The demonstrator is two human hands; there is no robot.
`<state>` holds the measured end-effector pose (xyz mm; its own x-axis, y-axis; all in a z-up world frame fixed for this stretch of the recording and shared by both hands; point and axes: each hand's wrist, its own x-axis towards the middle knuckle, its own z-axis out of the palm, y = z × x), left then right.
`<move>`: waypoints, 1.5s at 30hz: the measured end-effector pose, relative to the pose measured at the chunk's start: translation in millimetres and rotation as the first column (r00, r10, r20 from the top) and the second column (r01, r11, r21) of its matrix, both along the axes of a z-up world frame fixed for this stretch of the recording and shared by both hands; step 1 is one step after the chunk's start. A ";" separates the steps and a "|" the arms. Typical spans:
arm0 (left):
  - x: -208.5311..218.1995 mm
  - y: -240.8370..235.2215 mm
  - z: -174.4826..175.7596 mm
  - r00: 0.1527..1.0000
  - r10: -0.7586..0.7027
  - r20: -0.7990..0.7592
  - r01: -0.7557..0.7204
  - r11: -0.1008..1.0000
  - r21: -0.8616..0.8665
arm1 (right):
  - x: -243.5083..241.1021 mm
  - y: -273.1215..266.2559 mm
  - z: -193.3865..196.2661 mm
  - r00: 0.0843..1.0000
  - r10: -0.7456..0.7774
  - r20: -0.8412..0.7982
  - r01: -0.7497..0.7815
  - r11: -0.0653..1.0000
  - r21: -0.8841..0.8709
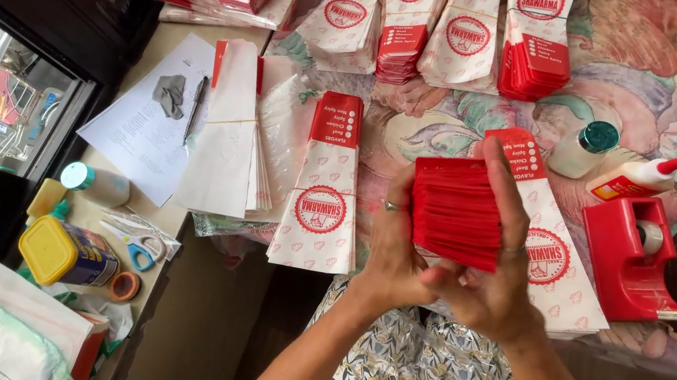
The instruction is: Sorting, folding, and stacking printed paper bags into organized piles and plastic packaging.
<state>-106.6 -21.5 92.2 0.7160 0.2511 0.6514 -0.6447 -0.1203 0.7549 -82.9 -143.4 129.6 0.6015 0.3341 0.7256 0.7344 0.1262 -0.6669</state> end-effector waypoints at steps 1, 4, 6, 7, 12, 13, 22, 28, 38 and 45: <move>1.0 2.3 -1.8 1.000 0.015 -0.021 -0.015 0.999 0.031 | 0.7 1.3 5.1 0.999 0.018 0.032 -0.017 1.000 -0.025; -14.4 4.2 23.4 0.991 0.112 -0.069 -0.095 0.973 0.212 | -6.9 -15.5 32.3 0.997 -0.050 -0.057 0.044 0.995 -0.093; -12.5 0.4 19.6 0.993 0.083 -0.081 -0.069 0.985 0.159 | -11.1 -24.3 37.5 0.982 -0.174 0.076 0.187 0.958 -0.219; -10.9 -1.4 18.7 0.996 0.034 -0.078 -0.025 0.994 0.108 | -12.7 -29.0 41.2 0.928 -0.291 0.234 0.355 0.882 -0.310; -8.3 0.8 10.8 0.992 0.065 -0.112 -0.046 0.986 0.162 | -11.2 -22.5 65.1 0.860 -0.107 0.499 0.369 0.807 -0.462; -7.7 -1.3 12.2 0.988 0.064 -0.141 -0.046 0.991 0.129 | -14.1 -26.1 64.5 0.866 -0.179 0.467 0.388 0.829 -0.402; -8.0 5.6 6.3 0.975 0.019 -0.221 0.017 0.988 0.156 | 11.5 -36.8 0.9 0.986 0.031 -0.164 -0.050 0.992 -0.116; -7.0 35.2 11.5 0.970 -0.133 -0.204 0.150 0.986 0.071 | 50.2 -18.7 -127.3 0.929 -0.081 -0.362 0.056 0.995 -0.080; -29.7 118.2 -21.0 0.474 0.619 -0.626 -0.295 0.782 0.550 | 62.5 54.4 -87.9 0.563 0.142 -0.814 0.140 0.954 0.264; -23.2 100.6 -30.0 0.503 0.648 -0.571 -0.254 0.743 0.620 | 91.6 57.6 -152.8 0.473 -0.580 -0.664 -0.037 0.739 -0.672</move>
<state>-129.8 79.1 62.2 0.8348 0.5419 0.0975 0.3295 -0.6335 0.7001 8.7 -85.9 -23.2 0.9108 0.1468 -0.3858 -0.2447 -0.5608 -0.7910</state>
